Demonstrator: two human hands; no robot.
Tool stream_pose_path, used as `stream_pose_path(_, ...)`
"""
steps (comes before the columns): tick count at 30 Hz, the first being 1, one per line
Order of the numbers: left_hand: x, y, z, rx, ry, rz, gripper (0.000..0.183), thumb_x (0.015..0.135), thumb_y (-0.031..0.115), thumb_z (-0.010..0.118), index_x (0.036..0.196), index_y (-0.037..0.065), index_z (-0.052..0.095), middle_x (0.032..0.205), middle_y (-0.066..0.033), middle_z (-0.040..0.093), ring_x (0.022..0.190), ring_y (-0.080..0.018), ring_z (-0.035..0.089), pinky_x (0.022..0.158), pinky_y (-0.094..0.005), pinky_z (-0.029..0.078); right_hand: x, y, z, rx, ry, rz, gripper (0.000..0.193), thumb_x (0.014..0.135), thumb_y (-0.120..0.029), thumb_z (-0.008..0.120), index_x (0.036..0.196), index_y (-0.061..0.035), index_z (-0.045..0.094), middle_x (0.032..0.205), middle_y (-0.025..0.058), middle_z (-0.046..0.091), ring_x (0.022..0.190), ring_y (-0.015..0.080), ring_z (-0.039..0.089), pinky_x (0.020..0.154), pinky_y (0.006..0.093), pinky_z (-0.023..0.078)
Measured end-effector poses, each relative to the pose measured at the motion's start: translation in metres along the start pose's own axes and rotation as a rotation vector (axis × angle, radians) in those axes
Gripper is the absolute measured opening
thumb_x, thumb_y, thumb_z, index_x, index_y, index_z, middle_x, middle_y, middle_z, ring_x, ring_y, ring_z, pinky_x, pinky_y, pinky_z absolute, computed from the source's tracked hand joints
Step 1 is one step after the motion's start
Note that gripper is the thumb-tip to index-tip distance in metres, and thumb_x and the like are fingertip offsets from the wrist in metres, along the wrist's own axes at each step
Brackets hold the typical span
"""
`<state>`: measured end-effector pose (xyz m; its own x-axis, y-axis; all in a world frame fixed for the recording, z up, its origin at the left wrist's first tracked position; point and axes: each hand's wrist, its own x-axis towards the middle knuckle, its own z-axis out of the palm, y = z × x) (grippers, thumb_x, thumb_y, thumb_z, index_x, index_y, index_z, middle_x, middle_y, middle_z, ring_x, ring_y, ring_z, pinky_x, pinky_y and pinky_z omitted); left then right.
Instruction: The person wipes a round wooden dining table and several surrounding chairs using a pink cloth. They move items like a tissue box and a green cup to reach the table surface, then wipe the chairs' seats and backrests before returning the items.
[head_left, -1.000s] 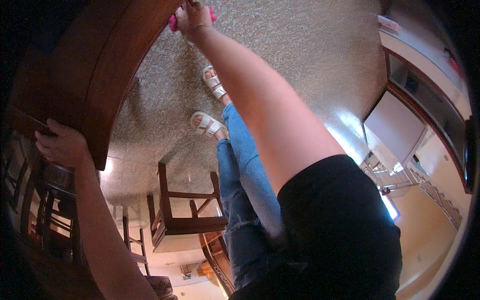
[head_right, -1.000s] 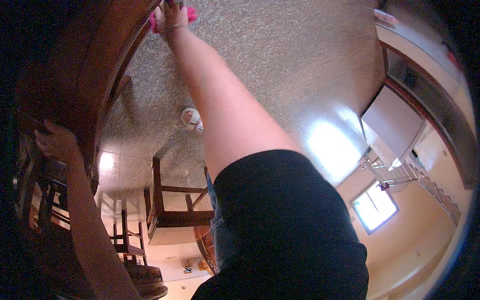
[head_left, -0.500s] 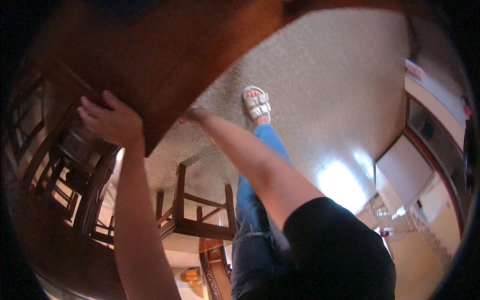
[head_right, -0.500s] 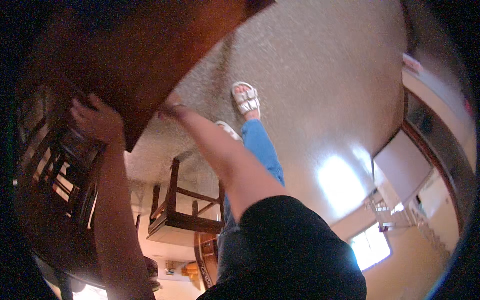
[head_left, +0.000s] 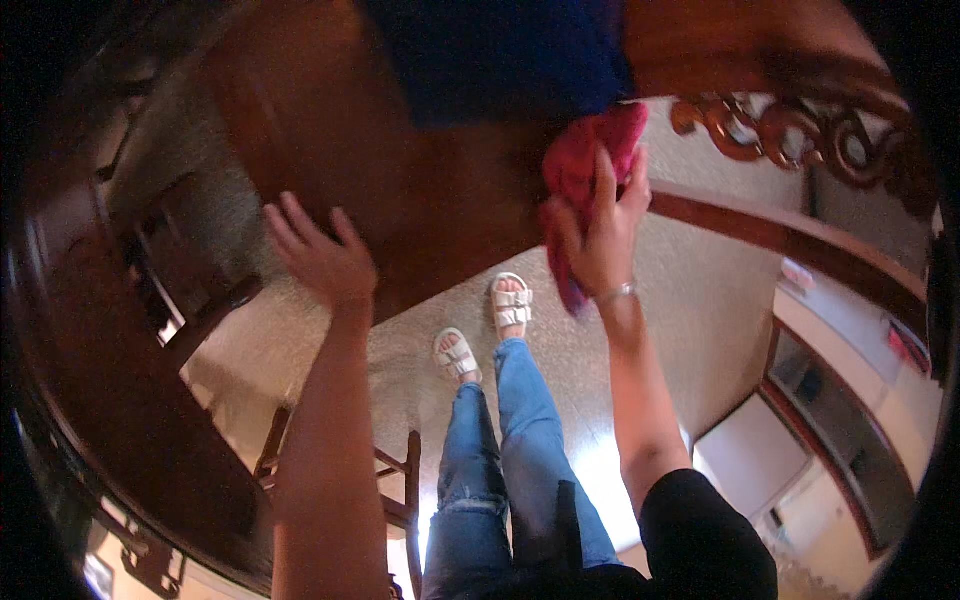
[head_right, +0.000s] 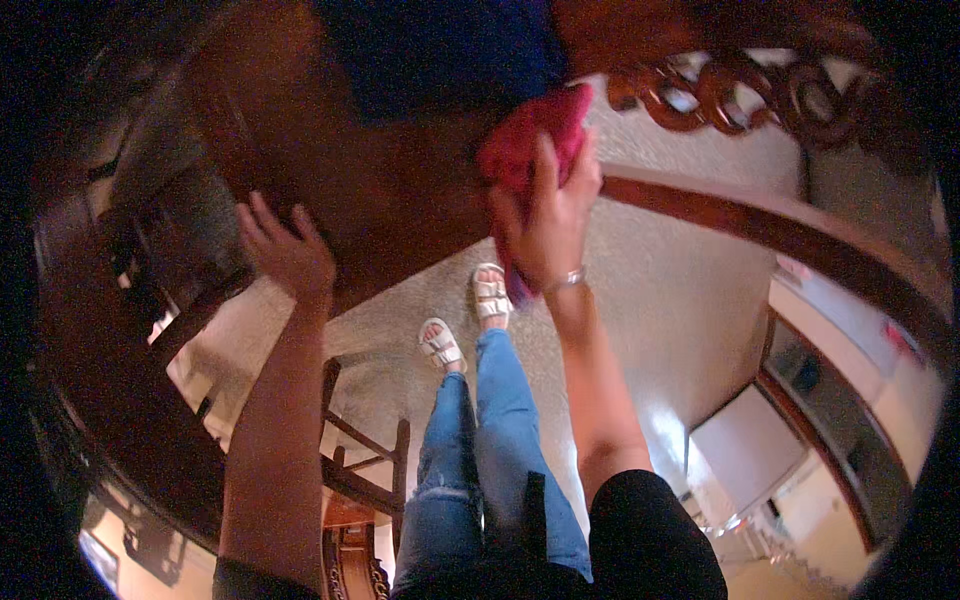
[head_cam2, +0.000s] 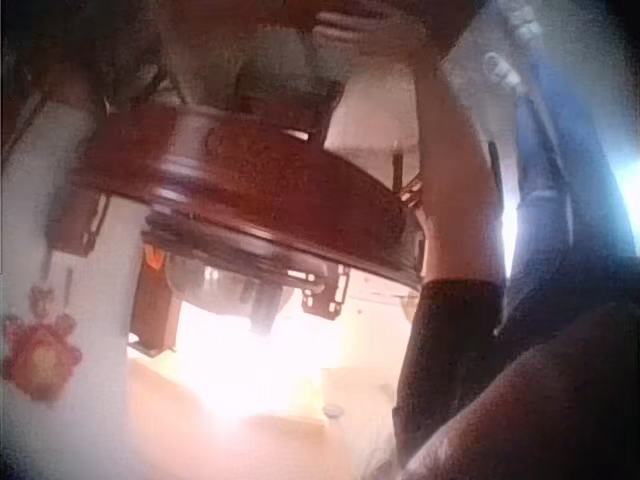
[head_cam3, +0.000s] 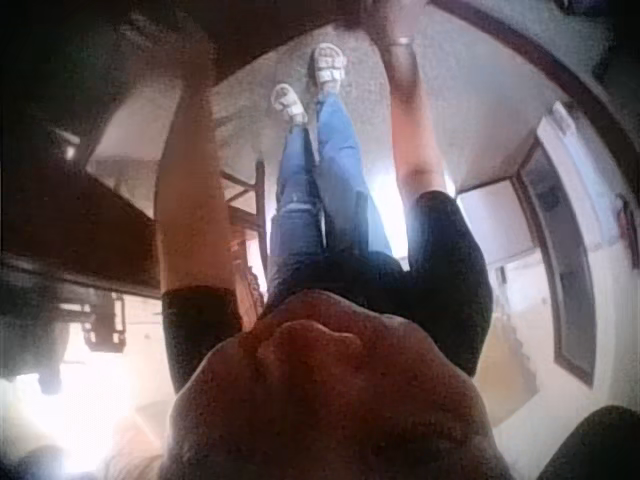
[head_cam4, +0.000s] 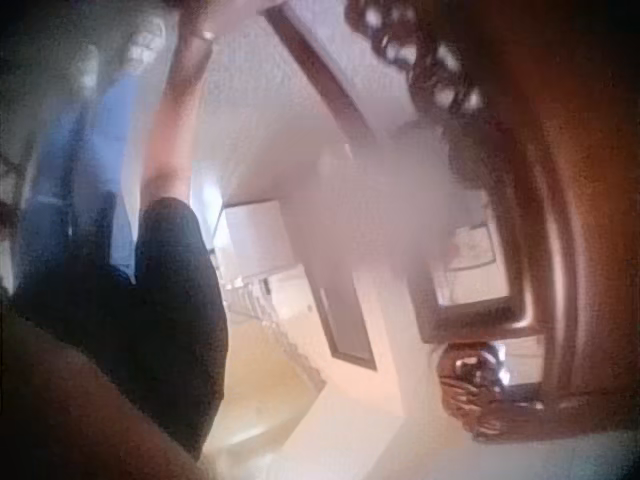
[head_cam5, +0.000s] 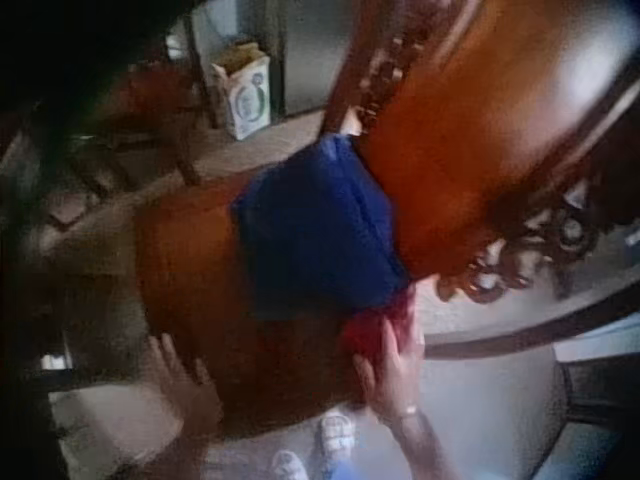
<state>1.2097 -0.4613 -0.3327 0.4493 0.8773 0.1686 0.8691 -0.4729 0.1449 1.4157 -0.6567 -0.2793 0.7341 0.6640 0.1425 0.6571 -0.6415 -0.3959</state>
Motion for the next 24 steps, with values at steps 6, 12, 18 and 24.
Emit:
stream_pose_path(6,0.007,0.012,-0.008,-0.041,-0.055,-0.062,0.059,0.097,0.030,0.047,0.147,0.007,0.027,0.150,-0.0215,0.024,0.136,-0.0402,0.028,0.105,-0.0529,0.034,-0.039,-0.026,0.053,0.078,0.005,-0.135,0.053,0.080,-0.024,0.068,0.125,-0.0019,0.052,0.135,0.0254,0.043,0.125,0.0471,0.038,0.107,0.0570,0.027)
stream_pose_path(12,0.011,0.013,-0.021,-0.165,-0.180,-0.202,0.056,0.094,0.018,0.046,0.145,0.002,0.028,0.150,-0.0211,0.024,0.138,-0.0418,0.024,0.112,-0.0514,0.024,0.003,-0.088,0.072,0.181,-0.438,-0.660,0.039,0.083,-0.026,0.060,0.121,-0.0161,0.059,0.141,0.0109,0.043,0.131,0.0325,0.039,0.111,0.0550,0.024)
stream_pose_path(18,0.011,0.001,-0.019,-0.102,-0.178,-0.201,0.060,0.092,0.020,0.049,0.147,0.008,0.028,0.154,-0.0175,0.020,0.141,-0.0384,0.022,0.106,-0.0517,0.031,0.152,-0.174,0.154,0.151,-0.269,-0.895,0.048,0.082,-0.021,0.056,0.131,-0.0221,0.053,0.151,0.0083,0.033,0.138,0.0270,0.032,0.114,0.0519,0.021)
stream_pose_path(24,0.017,0.006,-0.017,-0.176,-0.299,-0.302,0.063,0.092,0.025,0.050,0.148,0.010,0.025,0.154,-0.0179,0.018,0.142,-0.0383,0.019,0.114,-0.0518,0.019,0.245,-0.231,0.218,0.122,0.080,-0.280,0.055,0.084,-0.043,0.063,0.135,-0.0277,0.050,0.153,0.0147,0.027,0.142,0.0346,0.021,0.115,0.0522,0.015)
